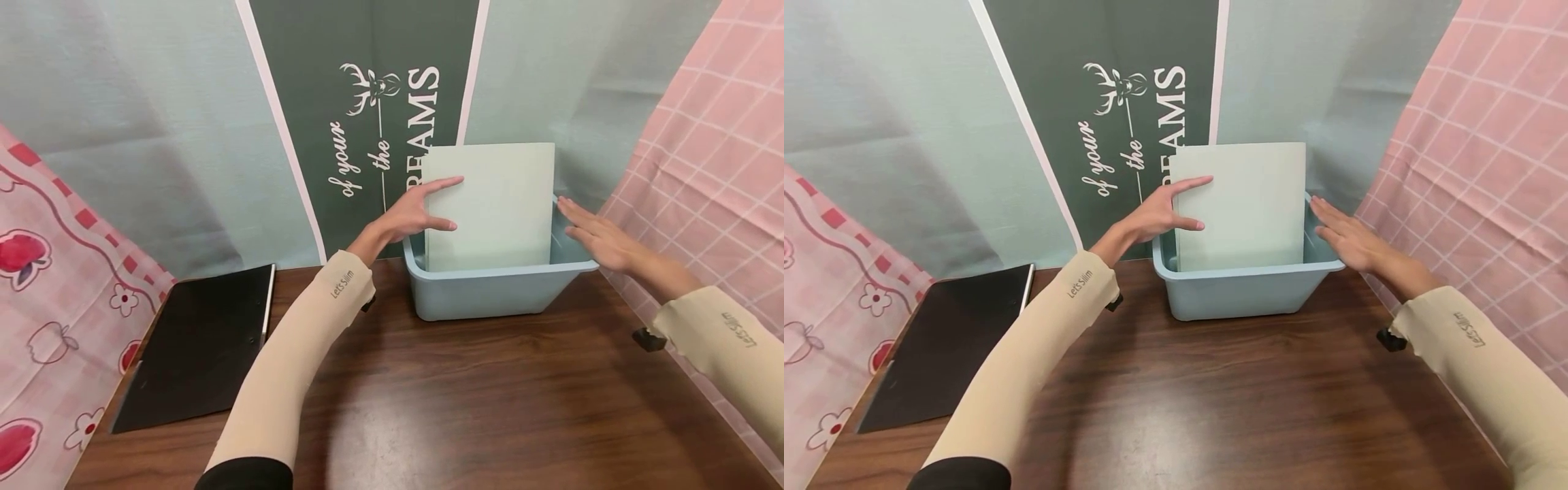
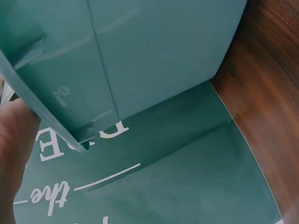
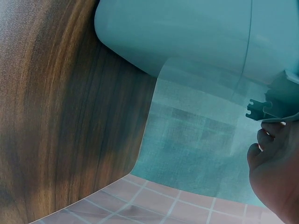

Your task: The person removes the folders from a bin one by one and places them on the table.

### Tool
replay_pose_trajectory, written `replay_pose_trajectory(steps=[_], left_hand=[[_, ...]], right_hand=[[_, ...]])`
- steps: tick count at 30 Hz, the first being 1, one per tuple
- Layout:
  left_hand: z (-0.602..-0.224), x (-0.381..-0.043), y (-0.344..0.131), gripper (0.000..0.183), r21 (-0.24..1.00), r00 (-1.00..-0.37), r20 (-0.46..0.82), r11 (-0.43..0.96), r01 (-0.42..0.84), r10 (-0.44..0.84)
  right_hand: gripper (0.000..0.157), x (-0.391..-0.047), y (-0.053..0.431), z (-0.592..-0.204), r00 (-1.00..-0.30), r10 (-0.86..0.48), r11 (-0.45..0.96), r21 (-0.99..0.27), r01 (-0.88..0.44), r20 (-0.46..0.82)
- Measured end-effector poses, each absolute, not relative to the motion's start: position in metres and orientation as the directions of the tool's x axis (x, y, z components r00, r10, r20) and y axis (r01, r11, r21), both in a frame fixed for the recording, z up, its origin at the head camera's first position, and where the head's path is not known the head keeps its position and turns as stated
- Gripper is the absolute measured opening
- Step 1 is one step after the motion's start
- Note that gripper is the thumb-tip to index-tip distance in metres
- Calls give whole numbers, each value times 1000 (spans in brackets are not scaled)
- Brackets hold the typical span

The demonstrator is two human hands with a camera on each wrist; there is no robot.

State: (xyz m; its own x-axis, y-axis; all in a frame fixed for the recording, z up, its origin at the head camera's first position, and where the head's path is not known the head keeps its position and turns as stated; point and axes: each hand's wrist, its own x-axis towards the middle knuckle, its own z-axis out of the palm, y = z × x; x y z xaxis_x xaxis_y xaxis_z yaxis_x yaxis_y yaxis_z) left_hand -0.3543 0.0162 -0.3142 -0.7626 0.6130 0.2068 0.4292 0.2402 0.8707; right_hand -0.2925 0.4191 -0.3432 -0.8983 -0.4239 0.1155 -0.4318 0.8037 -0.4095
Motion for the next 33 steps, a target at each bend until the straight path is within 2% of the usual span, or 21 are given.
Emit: replay_pose_trajectory(steps=[5,14,19,25,33], left_hand=[[-314,-350,19,86,844,-775,231,276,461,589],[-315,-343,25,83,832,-839,263,328,447,476],[-313,-339,26,83,850,-844,265,300,433,466],[-310,-334,24,84,863,-854,272,279,420,444],[-304,-328,13,81,870,-864,362,205,448,351]], right_hand=[[62,-292,420,-344,-900,-420,798,-424,-429,121],[63,-292,418,-344,-905,-415,802,-431,-414,98],[63,-292,417,-342,-914,-401,819,-420,-392,71],[63,-292,417,-343,-907,-410,805,-428,-411,99],[63,-294,418,-343,-907,-410,807,-425,-409,96]])
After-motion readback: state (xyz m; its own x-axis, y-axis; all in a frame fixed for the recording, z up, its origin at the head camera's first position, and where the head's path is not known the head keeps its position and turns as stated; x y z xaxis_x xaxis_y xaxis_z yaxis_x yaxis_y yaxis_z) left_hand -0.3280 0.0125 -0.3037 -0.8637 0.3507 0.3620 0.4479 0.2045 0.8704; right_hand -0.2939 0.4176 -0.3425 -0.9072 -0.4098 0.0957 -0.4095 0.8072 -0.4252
